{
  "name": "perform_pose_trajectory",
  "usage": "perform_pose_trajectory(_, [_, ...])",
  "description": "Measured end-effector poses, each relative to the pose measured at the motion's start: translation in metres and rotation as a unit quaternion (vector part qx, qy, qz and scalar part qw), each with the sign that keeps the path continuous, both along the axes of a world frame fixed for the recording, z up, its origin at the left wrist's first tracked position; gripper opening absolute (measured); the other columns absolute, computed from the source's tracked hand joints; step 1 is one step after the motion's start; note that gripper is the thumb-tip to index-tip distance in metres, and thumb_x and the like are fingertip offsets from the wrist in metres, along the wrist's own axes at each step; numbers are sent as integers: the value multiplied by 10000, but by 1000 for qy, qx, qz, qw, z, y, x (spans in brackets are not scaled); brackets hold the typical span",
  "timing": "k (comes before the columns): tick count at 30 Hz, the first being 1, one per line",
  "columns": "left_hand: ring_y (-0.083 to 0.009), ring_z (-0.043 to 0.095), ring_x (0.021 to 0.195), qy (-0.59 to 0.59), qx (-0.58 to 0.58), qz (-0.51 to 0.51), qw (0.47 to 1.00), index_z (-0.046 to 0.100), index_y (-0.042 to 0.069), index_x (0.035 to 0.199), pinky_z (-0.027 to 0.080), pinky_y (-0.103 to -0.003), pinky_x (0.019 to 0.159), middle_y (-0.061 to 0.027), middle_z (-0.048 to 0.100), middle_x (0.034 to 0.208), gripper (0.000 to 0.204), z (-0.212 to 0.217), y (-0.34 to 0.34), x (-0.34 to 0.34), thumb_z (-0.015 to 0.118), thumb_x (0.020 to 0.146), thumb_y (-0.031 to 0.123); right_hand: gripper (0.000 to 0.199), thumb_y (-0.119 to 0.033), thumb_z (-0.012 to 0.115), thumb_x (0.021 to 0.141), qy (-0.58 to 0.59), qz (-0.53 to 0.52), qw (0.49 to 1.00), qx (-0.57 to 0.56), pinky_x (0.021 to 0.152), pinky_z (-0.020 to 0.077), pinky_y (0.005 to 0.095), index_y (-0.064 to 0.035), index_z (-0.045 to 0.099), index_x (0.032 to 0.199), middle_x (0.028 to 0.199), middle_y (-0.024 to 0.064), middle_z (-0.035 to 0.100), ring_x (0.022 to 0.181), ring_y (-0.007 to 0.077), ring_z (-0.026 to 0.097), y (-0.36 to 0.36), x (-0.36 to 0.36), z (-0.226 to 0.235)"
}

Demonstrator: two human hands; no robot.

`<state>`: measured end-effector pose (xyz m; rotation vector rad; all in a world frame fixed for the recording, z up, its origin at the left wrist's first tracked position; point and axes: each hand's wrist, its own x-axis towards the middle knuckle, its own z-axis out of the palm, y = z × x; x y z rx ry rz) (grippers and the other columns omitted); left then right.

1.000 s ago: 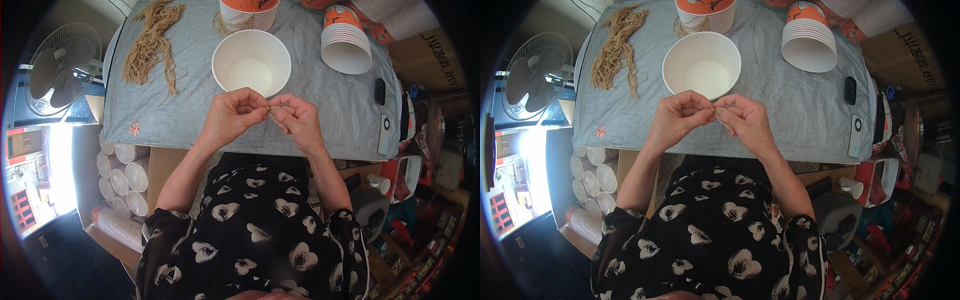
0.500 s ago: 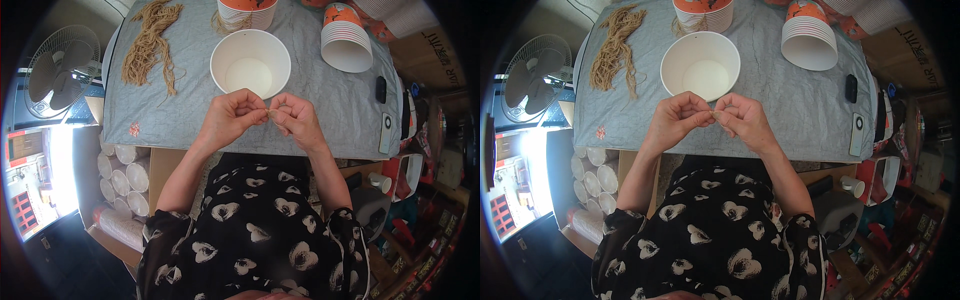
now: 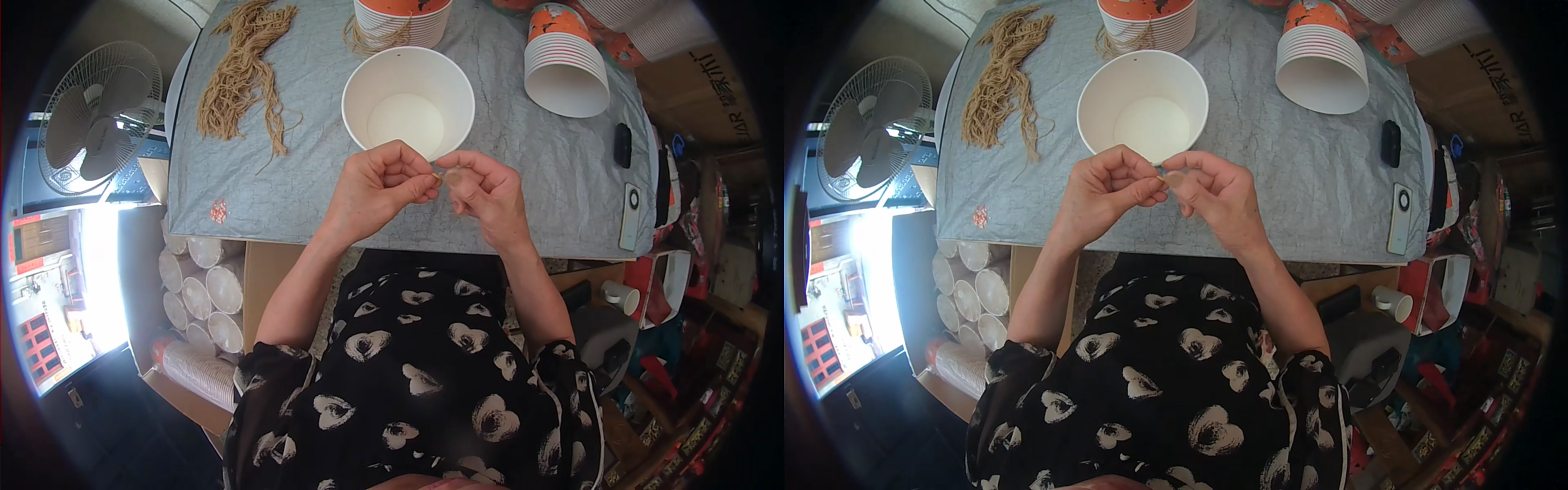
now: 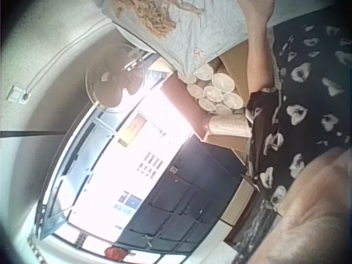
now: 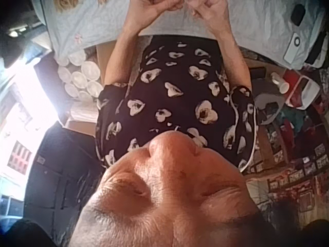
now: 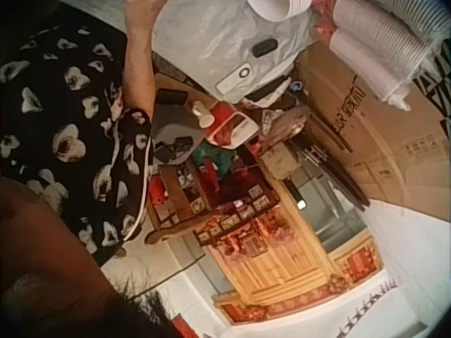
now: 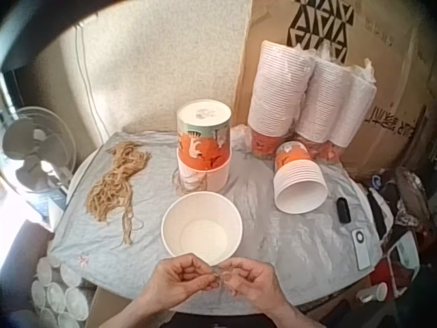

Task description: Tying decorative strings onto paper cups for packaging.

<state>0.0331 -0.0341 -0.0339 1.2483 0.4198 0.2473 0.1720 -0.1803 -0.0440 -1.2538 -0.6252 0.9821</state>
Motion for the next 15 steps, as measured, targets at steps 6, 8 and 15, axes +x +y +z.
perform_pose_trajectory(6, [-137, 727, 865, 11, 26, 2, 1000, 636, -25, 966, 601, -246, 752, -62, 721, 907, 59, 2, -1, 1, 681, 946, 7, 125, -110, 698, 948, -52, -36, 998, -17, 484, 317, 180, 2, 713, 1001, 673, -46, 565, 574, 15, 471, 2, -2, -1])
perform_pose_trajectory(8, [-137, 728, 863, 11, 29, 3, 1000, 636, -24, 967, 599, -244, 749, -65, 723, 906, 62, 2, -1, 0, 682, 946, 10, 124, -113, 698, 949, 4, -36, 999, -9, 477, 304, 180, -1, 712, 999, 677, -48, 564, 566, 13, 455, 0, -1, -4])
perform_pose_trajectory(15, [-145, 729, 894, 0, 13, -1, 1000, 631, -30, 1009, 599, -252, 775, -88, 729, 937, 64, 4, -2, 0, 655, 963, 8, 131, -125, 696, 955, 52, -55, 997, 7, 469, 266, 181, -11, 697, 1018, 693, -52, 553, 559, 10, 409, 1, -3, -4])
